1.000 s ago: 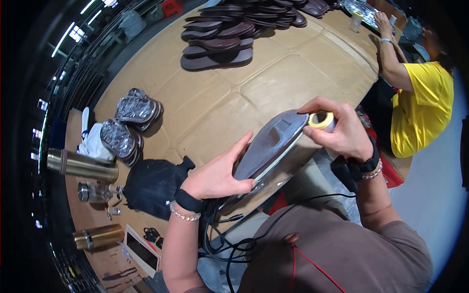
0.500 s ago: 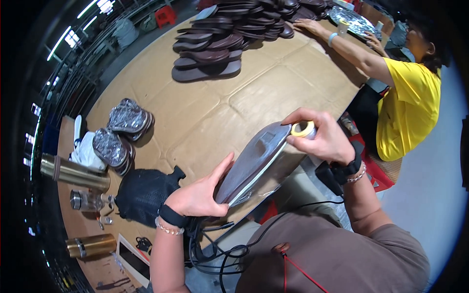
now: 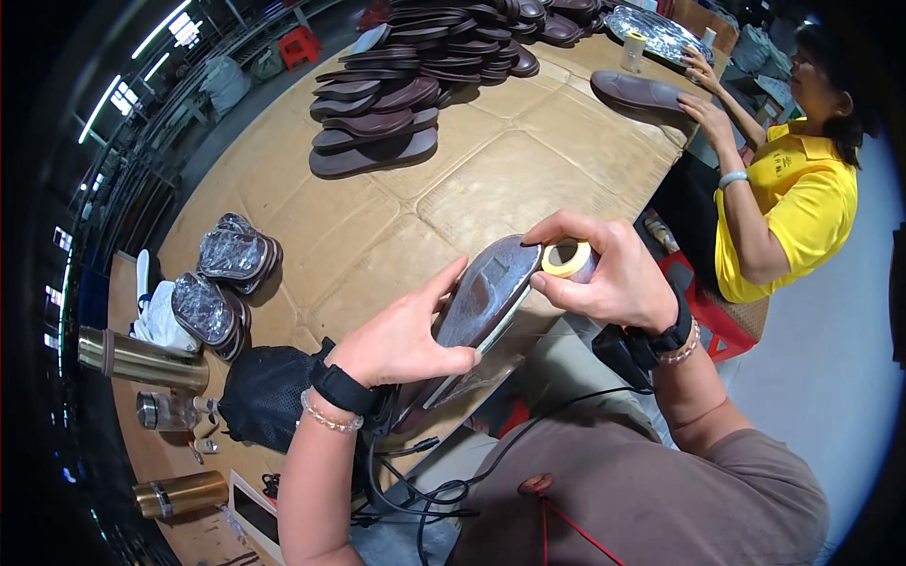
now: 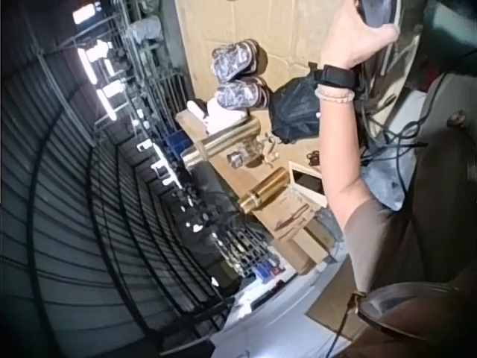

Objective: The recorder is applying protective film to the bottom of a shoe sole.

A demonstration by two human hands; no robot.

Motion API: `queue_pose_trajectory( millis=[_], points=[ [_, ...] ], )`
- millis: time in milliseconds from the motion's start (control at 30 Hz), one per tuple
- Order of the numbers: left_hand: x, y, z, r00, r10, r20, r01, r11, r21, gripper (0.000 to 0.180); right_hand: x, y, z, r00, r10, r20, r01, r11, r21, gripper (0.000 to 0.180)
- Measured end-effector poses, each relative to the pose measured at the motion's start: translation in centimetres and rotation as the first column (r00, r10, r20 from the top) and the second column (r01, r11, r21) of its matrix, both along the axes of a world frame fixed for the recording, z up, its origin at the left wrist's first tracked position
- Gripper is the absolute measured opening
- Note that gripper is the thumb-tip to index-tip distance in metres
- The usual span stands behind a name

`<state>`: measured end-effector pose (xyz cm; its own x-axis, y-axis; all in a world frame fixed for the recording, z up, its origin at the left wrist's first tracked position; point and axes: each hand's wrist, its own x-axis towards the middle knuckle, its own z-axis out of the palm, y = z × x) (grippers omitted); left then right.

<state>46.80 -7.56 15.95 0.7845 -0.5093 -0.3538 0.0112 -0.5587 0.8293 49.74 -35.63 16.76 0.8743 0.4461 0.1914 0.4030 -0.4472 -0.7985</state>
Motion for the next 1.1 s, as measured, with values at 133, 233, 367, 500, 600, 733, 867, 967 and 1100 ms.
queue_pose_trajectory(
  millis=[133, 233, 367, 500, 600, 733, 867, 967, 1100],
  points=[
    [1.1, -1.7, 0.1, 0.989, -0.012, 0.149, 0.017, 0.999, -0.032, 0.104, 0.4, -0.7, 0.4, 0.984, -0.011, 0.176, 0.011, 1.000, -0.002, 0.037],
    [1.7, -3.4, 0.5, 0.991, 0.083, 0.109, -0.062, 0.981, -0.186, 0.104, 0.6, -0.5, 1.6, 0.944, 0.061, 0.324, -0.081, 0.995, 0.049, 0.035],
    [1.7, -4.9, 1.3, 0.955, 0.084, 0.284, 0.011, 0.948, -0.317, 0.092, 0.8, -0.8, 3.5, 0.959, 0.136, 0.248, -0.142, 0.990, 0.005, 0.040],
    [1.3, -4.9, 1.6, 0.934, 0.101, 0.344, 0.024, 0.940, -0.341, 0.091, 1.4, -1.5, 4.8, 0.937, 0.268, 0.222, -0.279, 0.960, 0.019, 0.055],
    [0.8, -4.4, 1.5, 0.934, 0.131, 0.331, 0.012, 0.918, -0.396, 0.089, 1.2, -1.5, 5.2, 0.929, 0.332, 0.164, -0.351, 0.931, 0.101, 0.057],
    [0.6, -4.3, 2.0, 0.945, 0.098, 0.311, 0.049, 0.900, -0.433, 0.090, 1.2, -1.6, 6.1, 0.882, 0.412, 0.228, -0.433, 0.900, 0.045, 0.055],
    [0.4, -4.3, 1.5, 0.925, 0.149, 0.348, 0.029, 0.889, -0.457, 0.089, 0.0, -0.9, 6.8, 0.933, 0.308, 0.189, -0.321, 0.946, 0.041, 0.049],
    [0.5, -4.1, 1.5, 0.905, 0.173, 0.387, 0.024, 0.890, -0.455, 0.088, -0.5, -0.1, 6.2, 0.936, 0.194, 0.295, -0.220, 0.974, 0.059, 0.048],
    [0.5, -4.3, 1.7, 0.902, 0.174, 0.394, 0.021, 0.896, -0.444, 0.088, -0.7, 0.5, 6.2, 0.932, 0.023, 0.362, -0.044, 0.998, 0.051, 0.047]
  ],
)
